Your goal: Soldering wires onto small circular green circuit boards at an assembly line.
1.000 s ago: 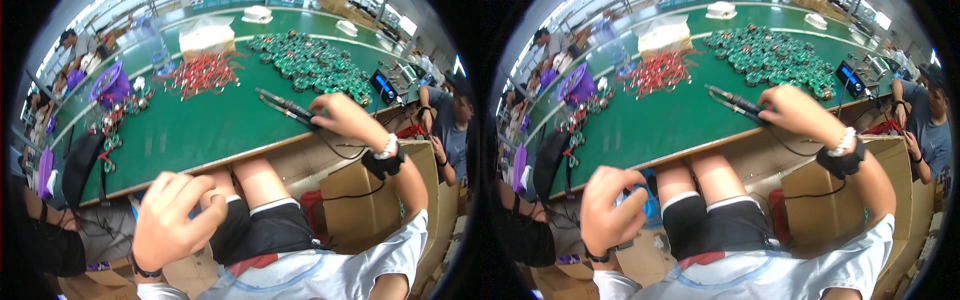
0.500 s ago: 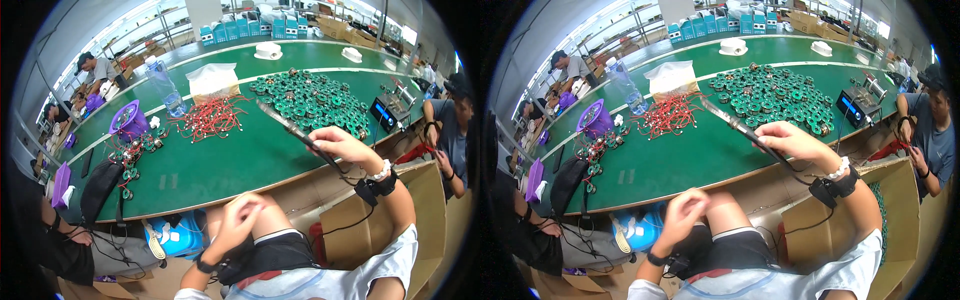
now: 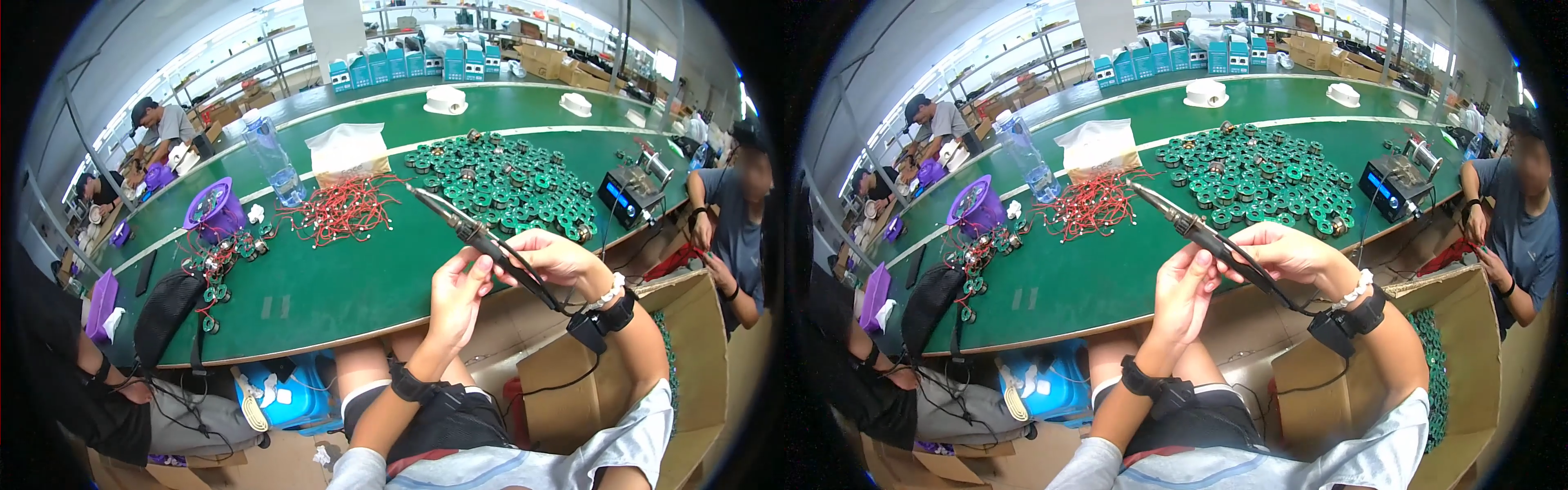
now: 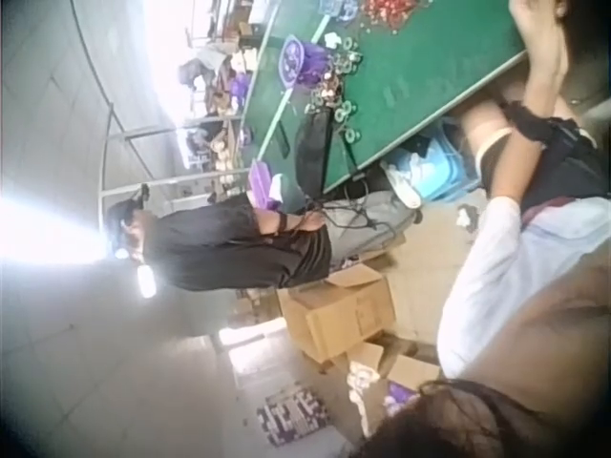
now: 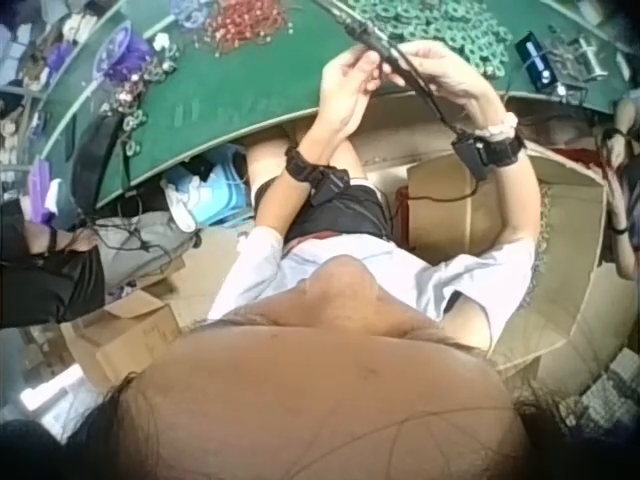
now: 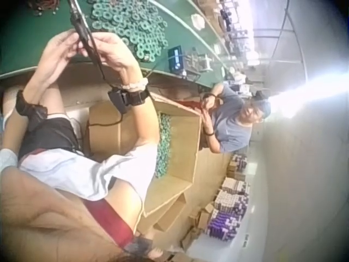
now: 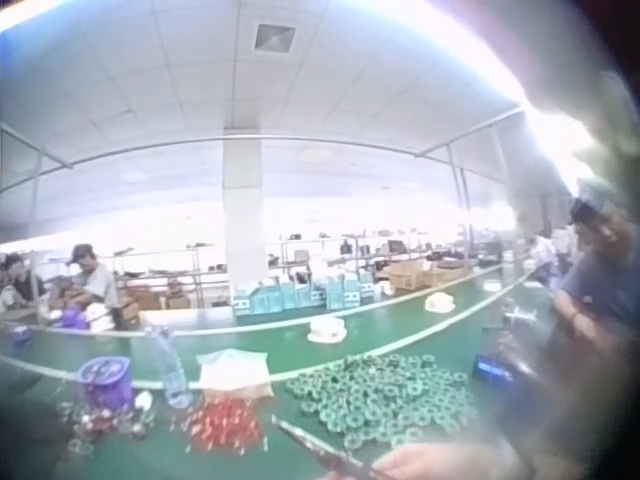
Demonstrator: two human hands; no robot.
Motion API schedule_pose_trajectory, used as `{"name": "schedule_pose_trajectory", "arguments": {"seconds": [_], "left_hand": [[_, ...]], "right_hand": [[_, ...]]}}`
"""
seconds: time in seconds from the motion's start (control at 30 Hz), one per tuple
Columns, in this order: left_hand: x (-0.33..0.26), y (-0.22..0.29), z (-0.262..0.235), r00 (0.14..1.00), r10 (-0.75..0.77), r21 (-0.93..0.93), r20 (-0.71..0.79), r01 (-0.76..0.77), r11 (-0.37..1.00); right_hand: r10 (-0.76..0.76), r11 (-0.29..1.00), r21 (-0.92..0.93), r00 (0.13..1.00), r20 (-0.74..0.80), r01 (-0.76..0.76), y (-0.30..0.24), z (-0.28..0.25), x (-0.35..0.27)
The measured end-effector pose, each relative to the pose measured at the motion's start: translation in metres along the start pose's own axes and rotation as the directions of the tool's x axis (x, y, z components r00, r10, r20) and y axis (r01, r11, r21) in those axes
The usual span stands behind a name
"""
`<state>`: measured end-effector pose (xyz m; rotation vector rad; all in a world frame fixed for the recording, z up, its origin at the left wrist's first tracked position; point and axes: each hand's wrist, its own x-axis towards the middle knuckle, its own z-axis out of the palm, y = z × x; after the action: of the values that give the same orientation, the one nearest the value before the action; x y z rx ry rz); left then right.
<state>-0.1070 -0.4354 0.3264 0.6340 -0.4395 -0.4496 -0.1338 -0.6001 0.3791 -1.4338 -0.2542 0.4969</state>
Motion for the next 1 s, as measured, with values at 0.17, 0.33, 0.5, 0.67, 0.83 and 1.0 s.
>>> {"name": "schedule_pose_trajectory", "arguments": {"seconds": [0.17, 0.33, 0.5, 0.67, 0.83, 1.0], "left_hand": [[-0.002, -0.007, -0.006, 0.998, 0.053, -0.011, -0.033, -0.053, 0.999], [0.010, 0.008, -0.006, 0.983, 0.141, -0.078, -0.119, -0.150, 0.986], [0.014, 0.019, 0.007, 0.968, 0.159, -0.169, -0.194, -0.192, 0.967], [-0.006, 0.008, 0.020, 0.975, 0.125, -0.204, -0.181, -0.162, 0.965], [-0.020, -0.012, 0.024, 0.991, -0.002, -0.284, -0.134, -0.036, 0.958], [-0.018, -0.020, 0.023, 0.994, -0.036, -0.292, -0.106, 0.004, 0.956]], "right_hand": [[0.011, 0.999, -0.043, 0.998, -0.069, -0.014, 0.003, 0.004, 0.008], [-0.766, 0.494, -0.869, 0.491, -0.416, 0.033, -0.023, 0.039, -0.011], [-0.669, 0.376, -0.871, 0.743, -0.018, 0.318, -0.004, 0.084, -0.006], [-0.402, 0.908, -0.113, 0.763, -0.507, 0.403, 0.023, 0.071, 0.016], [-0.475, 0.854, -0.127, 0.657, -0.585, 0.504, 0.022, 0.061, 0.010], [-0.436, 0.899, -0.254, 0.669, -0.602, 0.357, 0.020, 0.053, 0.004]]}}
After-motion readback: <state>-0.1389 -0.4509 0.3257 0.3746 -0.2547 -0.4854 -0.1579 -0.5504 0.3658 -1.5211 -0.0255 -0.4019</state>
